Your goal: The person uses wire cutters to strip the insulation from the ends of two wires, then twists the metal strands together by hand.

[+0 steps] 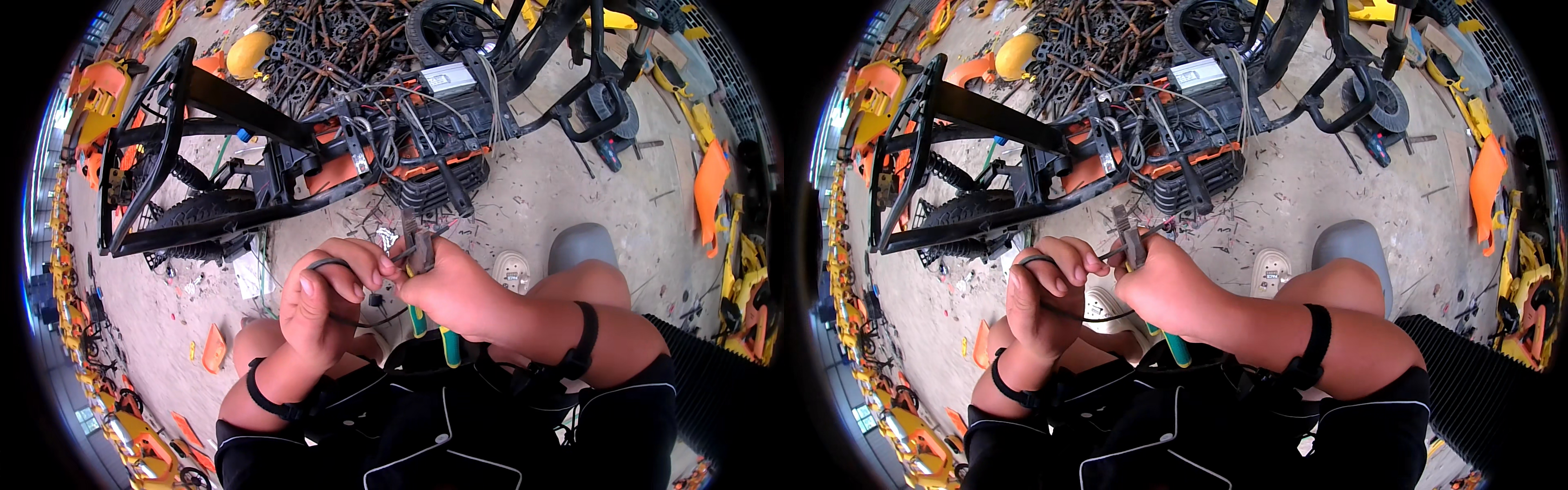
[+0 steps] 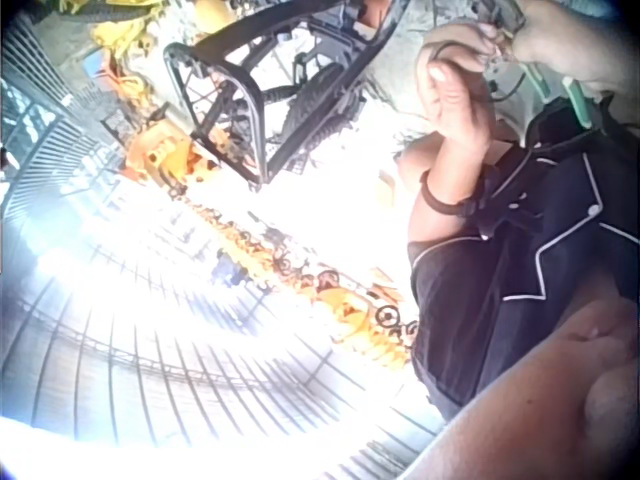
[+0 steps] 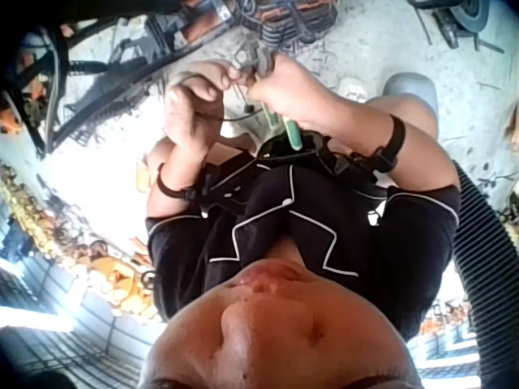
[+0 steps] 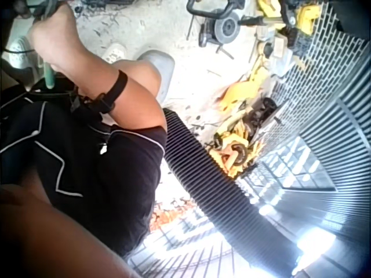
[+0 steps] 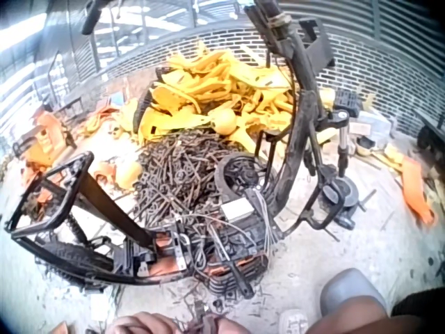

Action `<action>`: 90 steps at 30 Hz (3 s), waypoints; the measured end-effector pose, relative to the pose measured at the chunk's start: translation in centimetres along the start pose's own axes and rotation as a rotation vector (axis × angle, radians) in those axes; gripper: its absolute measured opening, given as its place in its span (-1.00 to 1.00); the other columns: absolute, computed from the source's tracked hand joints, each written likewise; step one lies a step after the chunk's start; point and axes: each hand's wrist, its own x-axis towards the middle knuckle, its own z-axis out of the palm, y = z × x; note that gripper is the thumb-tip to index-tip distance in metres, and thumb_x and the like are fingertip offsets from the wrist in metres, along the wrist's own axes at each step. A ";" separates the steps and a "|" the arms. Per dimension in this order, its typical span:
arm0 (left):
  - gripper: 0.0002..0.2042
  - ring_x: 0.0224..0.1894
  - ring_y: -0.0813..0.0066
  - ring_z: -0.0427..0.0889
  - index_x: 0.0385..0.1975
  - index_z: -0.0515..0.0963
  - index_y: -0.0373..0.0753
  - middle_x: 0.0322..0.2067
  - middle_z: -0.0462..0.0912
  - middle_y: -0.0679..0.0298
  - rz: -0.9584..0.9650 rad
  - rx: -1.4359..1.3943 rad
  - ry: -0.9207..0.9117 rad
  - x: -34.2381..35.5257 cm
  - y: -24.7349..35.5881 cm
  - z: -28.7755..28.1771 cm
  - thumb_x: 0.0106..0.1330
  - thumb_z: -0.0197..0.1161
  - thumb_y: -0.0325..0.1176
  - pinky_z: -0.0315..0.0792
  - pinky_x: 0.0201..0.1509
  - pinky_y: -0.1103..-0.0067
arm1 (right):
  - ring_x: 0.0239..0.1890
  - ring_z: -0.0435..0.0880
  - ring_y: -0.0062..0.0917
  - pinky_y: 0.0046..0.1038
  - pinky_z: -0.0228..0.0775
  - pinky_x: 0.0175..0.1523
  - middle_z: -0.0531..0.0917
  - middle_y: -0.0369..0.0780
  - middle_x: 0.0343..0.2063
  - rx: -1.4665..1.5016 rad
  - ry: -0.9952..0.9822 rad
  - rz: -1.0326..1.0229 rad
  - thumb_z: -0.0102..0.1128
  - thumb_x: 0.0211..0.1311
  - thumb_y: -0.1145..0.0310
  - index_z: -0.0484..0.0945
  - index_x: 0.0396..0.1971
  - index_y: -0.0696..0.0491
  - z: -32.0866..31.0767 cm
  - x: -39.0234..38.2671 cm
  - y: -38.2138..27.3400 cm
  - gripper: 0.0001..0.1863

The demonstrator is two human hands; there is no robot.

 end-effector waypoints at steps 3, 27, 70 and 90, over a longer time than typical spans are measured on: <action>-0.56 -0.08 0.13 0.49 -0.42 0.40 -0.32 -0.30 0.47 0.01 -0.001 0.004 0.002 -0.1 0.1 0.0 0.59 -0.15 -0.07 0.35 0.20 0.17 | -0.26 0.50 -0.62 -0.52 0.34 -0.15 0.57 -0.29 -0.32 -0.048 -0.005 0.003 0.17 0.21 0.54 0.51 -0.14 0.14 -0.1 0.0 -0.4 -0.79; -0.53 -0.29 0.25 0.53 -0.52 0.40 -0.26 -0.48 0.46 0.15 -0.022 0.043 -0.021 0.2 1.1 -0.1 0.58 -0.14 -0.06 0.39 0.18 0.18 | -0.33 0.53 -0.69 -0.56 0.35 -0.20 0.60 -0.32 -0.42 0.033 -0.098 0.005 0.18 0.17 0.57 0.49 -0.32 0.10 0.0 0.4 0.1 -0.90; -0.55 -0.58 0.56 0.13 -0.64 0.23 -0.06 -0.67 0.12 0.42 0.268 -0.424 0.579 -0.1 8.0 -4.0 0.61 -0.17 -0.13 0.24 -0.14 0.49 | -0.26 0.45 -0.58 -0.51 0.28 -0.13 0.53 -0.28 -0.35 0.197 0.240 -0.248 -0.02 -0.02 0.67 0.38 -0.37 0.06 -3.3 -2.1 -0.7 -0.78; -0.65 0.11 0.18 0.52 -0.22 0.49 -0.16 -0.06 0.57 0.20 0.002 -0.463 0.395 1.0 4.1 -4.0 0.61 -0.19 -0.08 0.28 0.37 0.18 | -0.21 0.54 -0.60 -0.48 0.42 -0.06 0.58 -0.28 -0.31 -0.125 -0.109 -0.173 0.00 0.10 0.70 0.48 -0.22 0.12 -1.5 -0.6 -1.9 -0.75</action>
